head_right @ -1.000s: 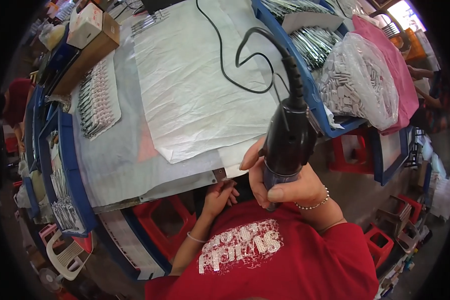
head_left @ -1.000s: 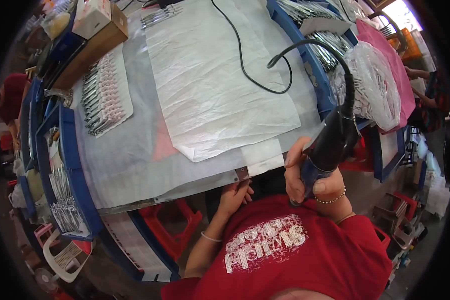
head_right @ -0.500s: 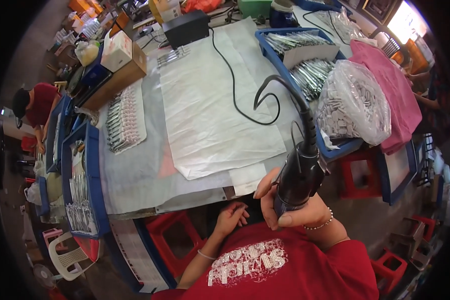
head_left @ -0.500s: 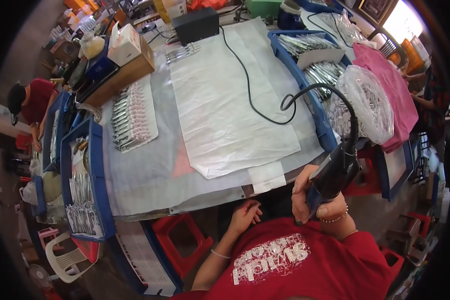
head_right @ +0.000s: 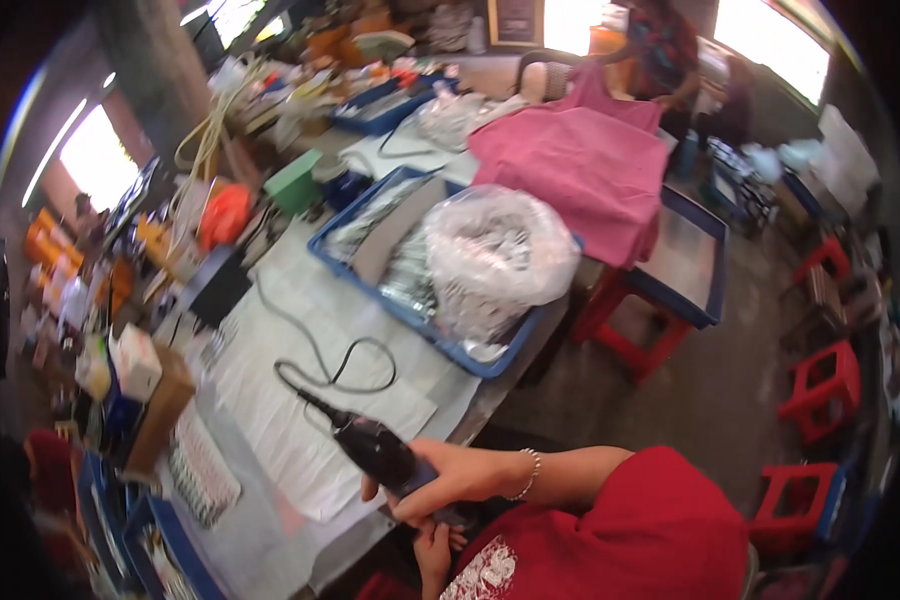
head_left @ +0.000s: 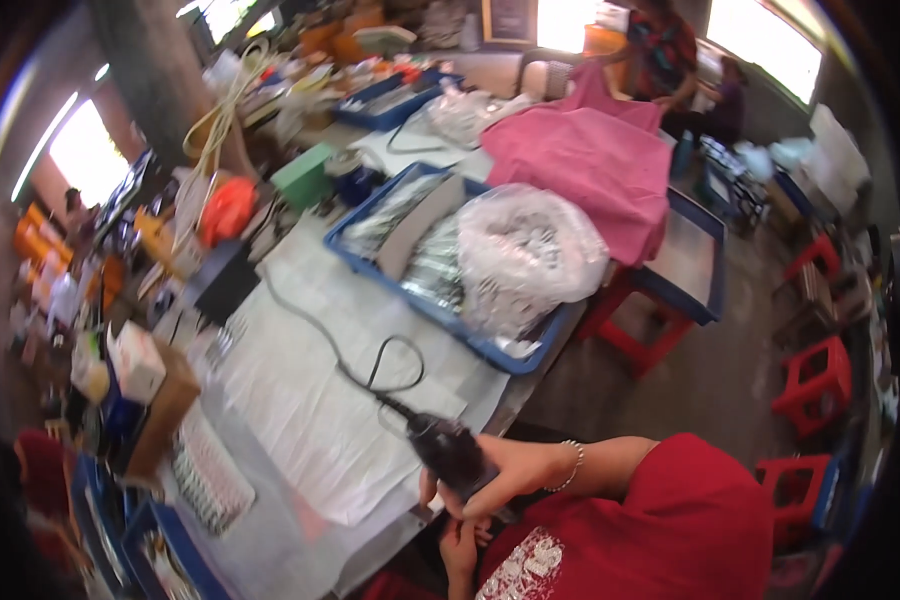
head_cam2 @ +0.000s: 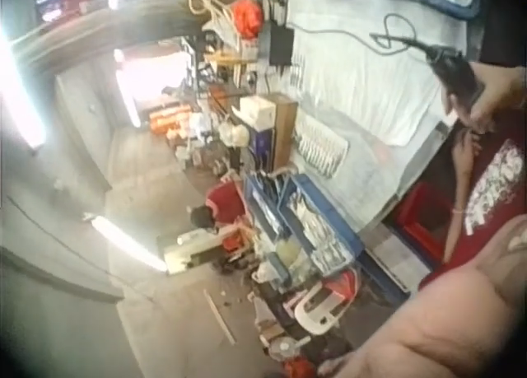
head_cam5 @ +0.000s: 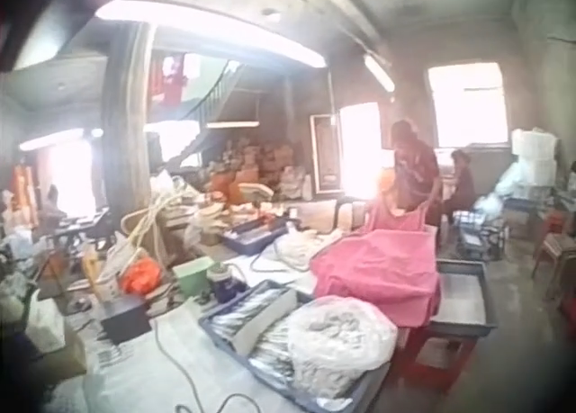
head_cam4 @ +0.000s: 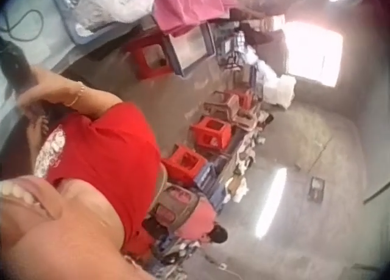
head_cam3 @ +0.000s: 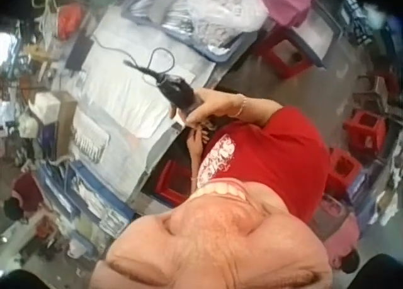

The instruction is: Processing small white plastic components using an electric rotary tool and wiping them clean.

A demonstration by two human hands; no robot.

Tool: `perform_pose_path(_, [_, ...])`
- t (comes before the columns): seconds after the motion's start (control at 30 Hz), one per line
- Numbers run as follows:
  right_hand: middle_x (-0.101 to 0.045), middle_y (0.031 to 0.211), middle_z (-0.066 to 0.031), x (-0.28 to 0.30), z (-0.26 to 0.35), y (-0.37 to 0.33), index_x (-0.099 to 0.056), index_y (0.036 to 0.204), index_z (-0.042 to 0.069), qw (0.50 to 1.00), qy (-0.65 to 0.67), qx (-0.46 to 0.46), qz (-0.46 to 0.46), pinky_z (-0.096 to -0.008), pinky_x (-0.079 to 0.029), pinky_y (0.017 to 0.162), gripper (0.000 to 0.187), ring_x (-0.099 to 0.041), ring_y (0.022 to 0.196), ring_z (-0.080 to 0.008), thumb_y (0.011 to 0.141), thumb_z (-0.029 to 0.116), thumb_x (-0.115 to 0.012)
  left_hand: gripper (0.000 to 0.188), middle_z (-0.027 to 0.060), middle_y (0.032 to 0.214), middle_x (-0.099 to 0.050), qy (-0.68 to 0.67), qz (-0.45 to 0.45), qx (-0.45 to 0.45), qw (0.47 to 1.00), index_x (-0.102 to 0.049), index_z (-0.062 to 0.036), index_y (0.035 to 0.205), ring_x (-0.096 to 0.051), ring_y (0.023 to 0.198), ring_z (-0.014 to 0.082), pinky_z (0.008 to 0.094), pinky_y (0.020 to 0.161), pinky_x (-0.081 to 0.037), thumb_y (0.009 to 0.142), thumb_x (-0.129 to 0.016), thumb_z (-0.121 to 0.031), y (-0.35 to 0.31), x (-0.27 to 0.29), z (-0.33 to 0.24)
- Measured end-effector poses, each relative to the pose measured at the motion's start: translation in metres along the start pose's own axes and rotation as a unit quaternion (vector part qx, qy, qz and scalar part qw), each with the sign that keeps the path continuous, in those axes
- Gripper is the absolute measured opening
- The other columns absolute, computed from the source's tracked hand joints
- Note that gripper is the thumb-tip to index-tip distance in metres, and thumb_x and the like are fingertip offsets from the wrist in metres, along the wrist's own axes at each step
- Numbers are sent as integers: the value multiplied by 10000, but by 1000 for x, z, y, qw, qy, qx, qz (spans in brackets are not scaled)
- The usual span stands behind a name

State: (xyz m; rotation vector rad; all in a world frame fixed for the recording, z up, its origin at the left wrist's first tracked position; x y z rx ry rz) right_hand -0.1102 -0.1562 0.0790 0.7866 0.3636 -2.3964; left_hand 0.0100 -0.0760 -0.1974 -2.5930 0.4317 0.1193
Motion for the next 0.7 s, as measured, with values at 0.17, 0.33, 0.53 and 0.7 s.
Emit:
perform_pose_path(0.17, [-556, 695, -32, 13, -14, 3, -505, 1105, -19, 999, -32, 37, 10, -224, -444, 546, 392, -549, 572, -99, 769, 108, -663, 237, 52, 770, -618, 14, 2, 30, 999, -569, -10, 1112, -537, 571, 92, 208, 516, -427, 947, -493, -161, -15, -17, -33])
perform_pose_path(0.33, [-554, 640, -30, 14, -7, 7, -520, 1080, 10, 998, -4, 56, 7, -228, -435, 510, 336, -539, 521, -97, 790, 124, -645, 205, 74, 788, -630, 20, -12, 20, 1000, -566, -2, 1065, -551, 582, 106, 219, 523, -445, 946, -481, -145, -16, -16, -44])
perform_pose_path(0.53, [-548, 636, -23, 15, -5, 13, -515, 1088, 11, 999, -13, 49, 0, -226, -429, 523, 345, -536, 529, -95, 797, 137, -652, 190, 85, 791, -636, 23, -7, 20, 1000, -564, -6, 1059, -552, 575, 113, 232, 519, -453, 939, -486, -133, -13, -15, -46])
perform_pose_path(0.7, [-544, 728, -27, 21, -5, 15, -489, 1131, -31, 999, -8, 42, 12, -221, -470, 548, 406, -566, 575, -89, 790, 114, -655, 211, 84, 797, -641, 34, -7, 40, 999, -566, -13, 1093, -553, 575, 114, 234, 527, -464, 938, -489, -133, -11, -18, -50])
Point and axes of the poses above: each hand's wrist, its own y-axis towards the middle knuckle, its own x-axis out of the back of the hand, z = x × y, the point moved 9 cm from there along y, towards the middle knuckle
